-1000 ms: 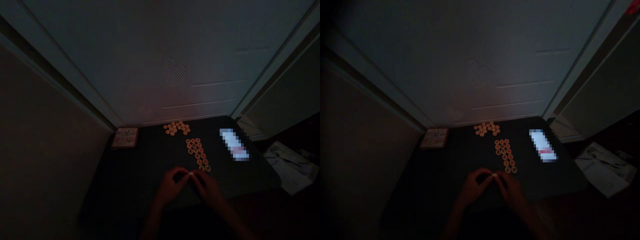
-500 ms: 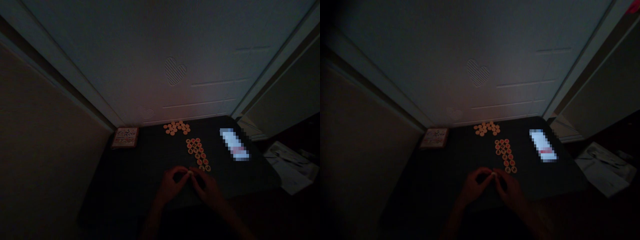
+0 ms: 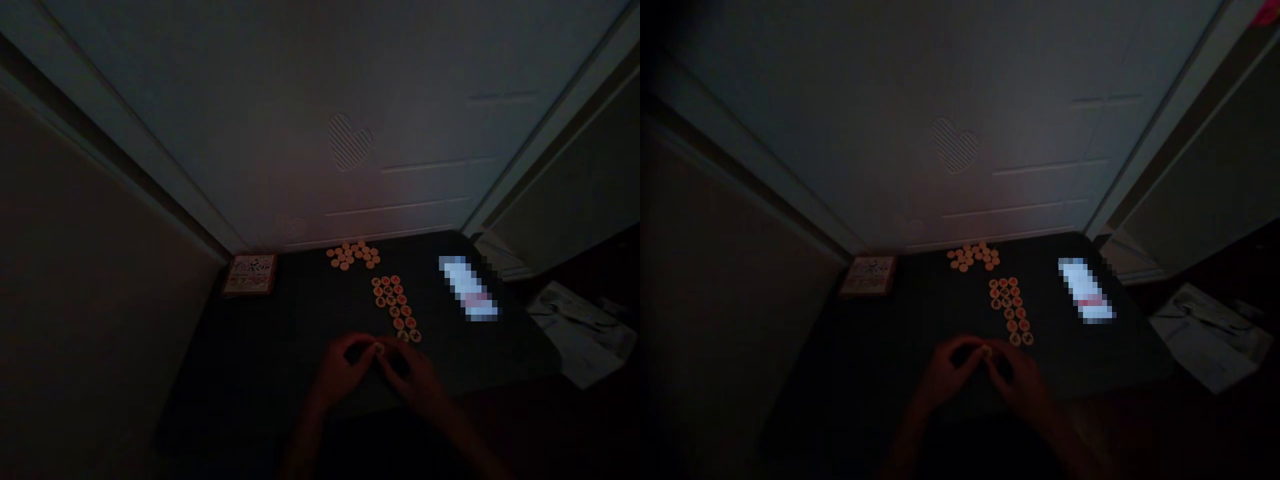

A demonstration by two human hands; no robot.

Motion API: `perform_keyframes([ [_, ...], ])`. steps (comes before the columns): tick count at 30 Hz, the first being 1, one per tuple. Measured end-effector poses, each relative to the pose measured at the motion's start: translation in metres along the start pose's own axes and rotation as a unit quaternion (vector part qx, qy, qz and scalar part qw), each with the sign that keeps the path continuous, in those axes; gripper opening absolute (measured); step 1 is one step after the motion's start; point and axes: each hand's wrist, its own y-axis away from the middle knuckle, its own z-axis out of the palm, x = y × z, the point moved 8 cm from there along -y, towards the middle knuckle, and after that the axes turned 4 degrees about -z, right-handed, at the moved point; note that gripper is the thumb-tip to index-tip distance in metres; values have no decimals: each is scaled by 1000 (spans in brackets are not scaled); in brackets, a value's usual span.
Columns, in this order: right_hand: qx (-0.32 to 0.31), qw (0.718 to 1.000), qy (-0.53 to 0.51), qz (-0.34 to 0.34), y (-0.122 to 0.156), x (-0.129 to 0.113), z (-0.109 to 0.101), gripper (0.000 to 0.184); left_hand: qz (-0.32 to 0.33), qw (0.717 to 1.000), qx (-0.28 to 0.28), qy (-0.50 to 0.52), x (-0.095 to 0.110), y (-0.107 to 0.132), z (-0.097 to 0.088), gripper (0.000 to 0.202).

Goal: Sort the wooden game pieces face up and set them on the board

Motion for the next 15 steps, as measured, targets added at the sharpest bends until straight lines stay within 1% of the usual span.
perform_keyframes([
  [7,-12,1000,-14,9,1,5,3,31,21,1000,-12,-2,6,0,0,17],
  [10,-16,999,-18,26,1,7,3,31,17,1000,-20,-5,5,1,1,19],
  [15,-16,999,-17,34,1,8,3,29,1,1000,-7,9,1,1,1,21],
])
